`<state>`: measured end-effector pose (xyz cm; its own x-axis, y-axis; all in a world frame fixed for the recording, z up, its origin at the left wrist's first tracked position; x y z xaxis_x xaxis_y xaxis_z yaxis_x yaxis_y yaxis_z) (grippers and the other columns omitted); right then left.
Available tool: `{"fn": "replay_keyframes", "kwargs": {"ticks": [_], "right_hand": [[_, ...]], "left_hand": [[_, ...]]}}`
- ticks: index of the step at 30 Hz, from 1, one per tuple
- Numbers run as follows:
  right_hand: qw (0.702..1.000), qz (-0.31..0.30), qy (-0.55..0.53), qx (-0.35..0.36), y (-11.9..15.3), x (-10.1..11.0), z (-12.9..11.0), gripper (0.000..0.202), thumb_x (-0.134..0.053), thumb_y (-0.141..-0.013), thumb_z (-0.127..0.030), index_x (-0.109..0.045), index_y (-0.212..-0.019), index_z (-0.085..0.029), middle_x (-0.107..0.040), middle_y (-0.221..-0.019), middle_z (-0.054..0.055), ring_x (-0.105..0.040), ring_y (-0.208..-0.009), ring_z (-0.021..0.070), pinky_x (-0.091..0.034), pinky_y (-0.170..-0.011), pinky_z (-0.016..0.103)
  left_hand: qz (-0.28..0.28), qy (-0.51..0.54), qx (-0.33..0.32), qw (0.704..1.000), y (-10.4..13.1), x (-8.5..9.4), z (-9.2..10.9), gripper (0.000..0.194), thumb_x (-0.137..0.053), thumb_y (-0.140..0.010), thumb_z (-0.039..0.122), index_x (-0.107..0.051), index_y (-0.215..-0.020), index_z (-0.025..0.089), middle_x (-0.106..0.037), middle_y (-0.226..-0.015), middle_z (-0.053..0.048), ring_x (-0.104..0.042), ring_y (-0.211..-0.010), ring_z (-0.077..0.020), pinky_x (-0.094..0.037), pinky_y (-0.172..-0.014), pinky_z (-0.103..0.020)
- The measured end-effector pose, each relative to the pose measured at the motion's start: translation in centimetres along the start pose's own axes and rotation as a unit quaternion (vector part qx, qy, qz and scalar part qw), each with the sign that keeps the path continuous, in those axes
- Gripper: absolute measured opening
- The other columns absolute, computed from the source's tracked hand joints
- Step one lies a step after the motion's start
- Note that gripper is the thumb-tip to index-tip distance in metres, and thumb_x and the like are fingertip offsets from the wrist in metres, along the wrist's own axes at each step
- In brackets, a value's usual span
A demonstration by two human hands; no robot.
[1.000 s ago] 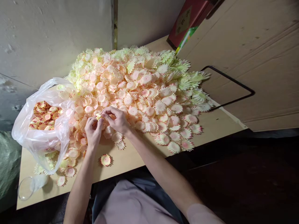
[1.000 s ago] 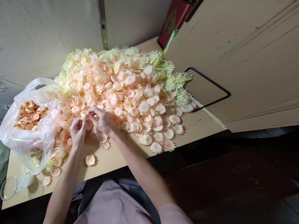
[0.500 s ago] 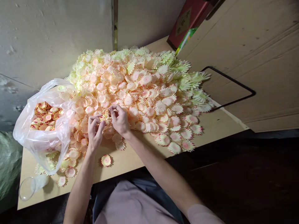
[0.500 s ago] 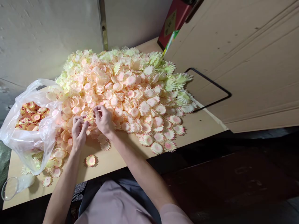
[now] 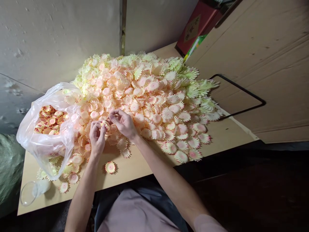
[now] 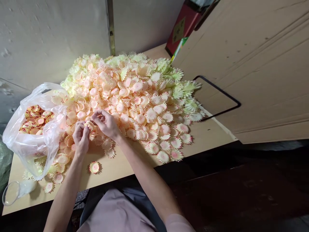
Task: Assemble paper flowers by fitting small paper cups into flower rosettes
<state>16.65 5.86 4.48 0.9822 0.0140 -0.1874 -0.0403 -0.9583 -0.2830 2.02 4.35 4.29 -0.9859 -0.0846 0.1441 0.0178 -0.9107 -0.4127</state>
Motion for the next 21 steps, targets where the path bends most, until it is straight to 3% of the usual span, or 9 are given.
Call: {"fn": "replay_keyframes", "kwargs": {"ticks": [4,11,16,21], "right_hand": [[0.998,-0.048,0.03,0.0,0.1,-0.6,-0.9,0.038,-0.08,-0.067,-0.048,-0.064,-0.086,-0.019,-0.066,-0.088,0.004,-0.065,-0.078,0.0163,-0.056,-0.069,0.028],[0.996,-0.051,0.065,0.024,-0.7,0.1,-1.4,0.029,-0.068,-0.08,-0.047,-0.07,-0.08,-0.017,-0.07,-0.082,0.005,-0.065,-0.075,0.0159,-0.053,-0.067,0.027],[0.986,-0.004,0.151,0.074,-2.3,0.2,-1.7,0.03,-0.062,-0.085,-0.045,-0.064,-0.075,-0.017,-0.066,-0.076,0.004,-0.06,-0.065,0.014,-0.05,-0.064,0.028],[0.975,0.05,0.201,0.083,-3.2,-0.7,-1.0,0.034,-0.059,-0.087,-0.048,-0.059,-0.071,-0.018,-0.064,-0.075,0.005,-0.057,-0.063,0.0148,-0.049,-0.062,0.028]], "left_hand": [[-0.008,0.004,0.005,1.0,0.0,0.0,0.0,0.036,-0.061,-0.087,0.042,-0.046,-0.065,0.018,-0.05,-0.086,-0.004,-0.051,-0.083,-0.0153,-0.044,-0.072,-0.027],[-0.024,-0.006,-0.004,1.0,0.1,0.0,0.3,0.029,-0.059,-0.089,0.037,-0.05,-0.07,0.018,-0.054,-0.095,-0.004,-0.053,-0.089,-0.015,-0.043,-0.078,-0.028],[-0.037,-0.012,-0.006,0.999,0.1,-0.5,0.4,0.029,-0.056,-0.091,0.038,-0.05,-0.07,0.019,-0.05,-0.075,-0.001,-0.052,-0.082,-0.0142,-0.043,-0.079,-0.028],[0.007,-0.005,0.031,0.999,0.1,0.1,-0.3,0.032,-0.056,-0.09,0.043,-0.048,-0.071,0.019,-0.045,-0.072,0.001,-0.047,-0.071,-0.0121,-0.042,-0.069,-0.025]]}}
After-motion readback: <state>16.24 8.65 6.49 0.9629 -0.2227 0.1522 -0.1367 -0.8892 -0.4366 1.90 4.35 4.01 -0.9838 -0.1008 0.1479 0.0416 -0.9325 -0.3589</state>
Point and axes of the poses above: each hand's wrist, its own y-axis away from the middle knuckle, its own x-axis out of the back of the hand, z = x × y, the point moved 6 cm from there along -y, towards the middle knuckle
